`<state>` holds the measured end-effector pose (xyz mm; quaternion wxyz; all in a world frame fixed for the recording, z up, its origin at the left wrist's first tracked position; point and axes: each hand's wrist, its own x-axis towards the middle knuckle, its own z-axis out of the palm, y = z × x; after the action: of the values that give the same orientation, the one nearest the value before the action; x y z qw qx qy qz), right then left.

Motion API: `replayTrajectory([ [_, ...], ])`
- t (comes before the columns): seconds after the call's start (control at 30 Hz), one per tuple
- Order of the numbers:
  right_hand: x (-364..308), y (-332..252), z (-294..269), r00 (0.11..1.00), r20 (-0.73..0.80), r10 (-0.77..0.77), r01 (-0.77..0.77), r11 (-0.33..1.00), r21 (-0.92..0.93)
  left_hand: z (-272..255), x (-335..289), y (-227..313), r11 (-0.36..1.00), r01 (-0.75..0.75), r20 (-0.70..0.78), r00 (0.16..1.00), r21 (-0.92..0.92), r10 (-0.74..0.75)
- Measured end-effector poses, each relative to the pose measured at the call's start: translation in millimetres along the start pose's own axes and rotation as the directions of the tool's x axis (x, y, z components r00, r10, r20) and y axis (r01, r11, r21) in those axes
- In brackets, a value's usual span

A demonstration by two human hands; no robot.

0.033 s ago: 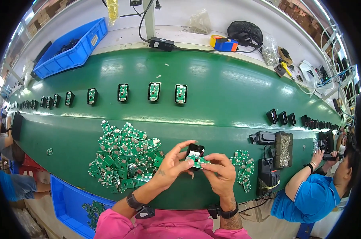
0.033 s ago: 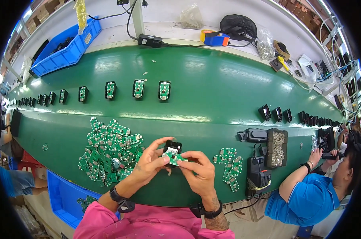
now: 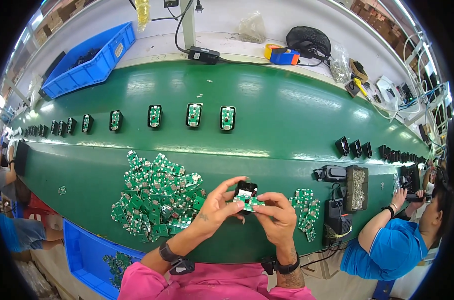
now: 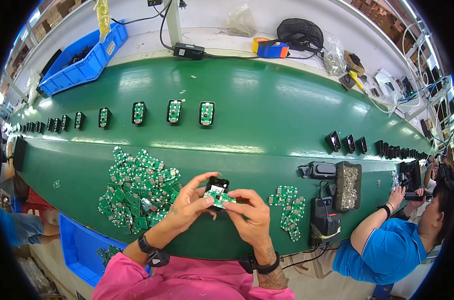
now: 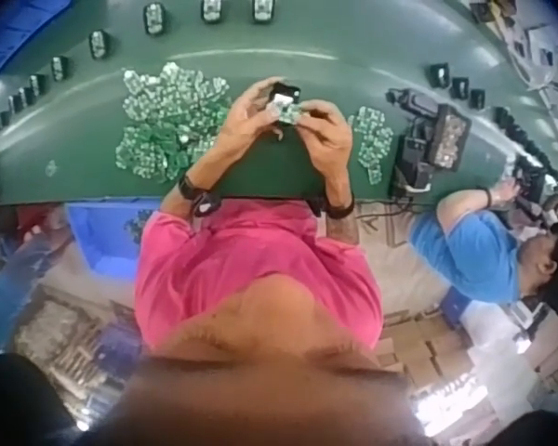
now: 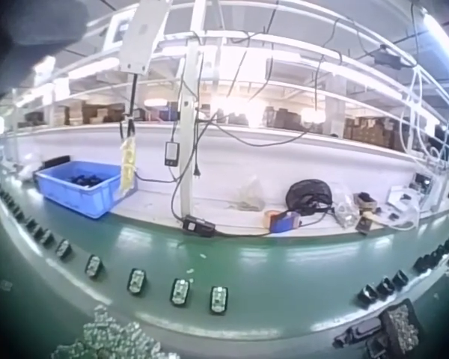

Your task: The person assembles electronic devices by hand, picking up a black plastic housing and a green circuit board, fitting the board into the housing, and placing the unit on the conveyor belt.

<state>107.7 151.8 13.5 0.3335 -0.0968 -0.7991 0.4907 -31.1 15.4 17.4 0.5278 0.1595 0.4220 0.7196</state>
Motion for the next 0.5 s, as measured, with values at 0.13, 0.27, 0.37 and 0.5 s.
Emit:
replayTrajectory([
  [0.13,7,-2,0,0.999,0.035,-0.029,0.032,0.995,-0.097,3,1,0,0.994,-0.065,-0.043,0.997,0.091,0.07],
  [0.27,2,-10,2,0.993,-0.089,0.077,-0.083,0.994,-0.068,-1,2,-12,0.952,-0.225,-0.088,0.965,0.208,0.247],
  [0.37,8,-26,5,0.935,-0.078,0.346,-0.337,0.935,0.109,0,1,-14,0.929,-0.259,-0.079,0.954,0.263,0.288],
  [0.5,12,-29,14,0.835,0.014,0.55,-0.515,0.771,0.375,2,0,-16,0.913,-0.229,-0.103,0.955,0.337,0.277],
])
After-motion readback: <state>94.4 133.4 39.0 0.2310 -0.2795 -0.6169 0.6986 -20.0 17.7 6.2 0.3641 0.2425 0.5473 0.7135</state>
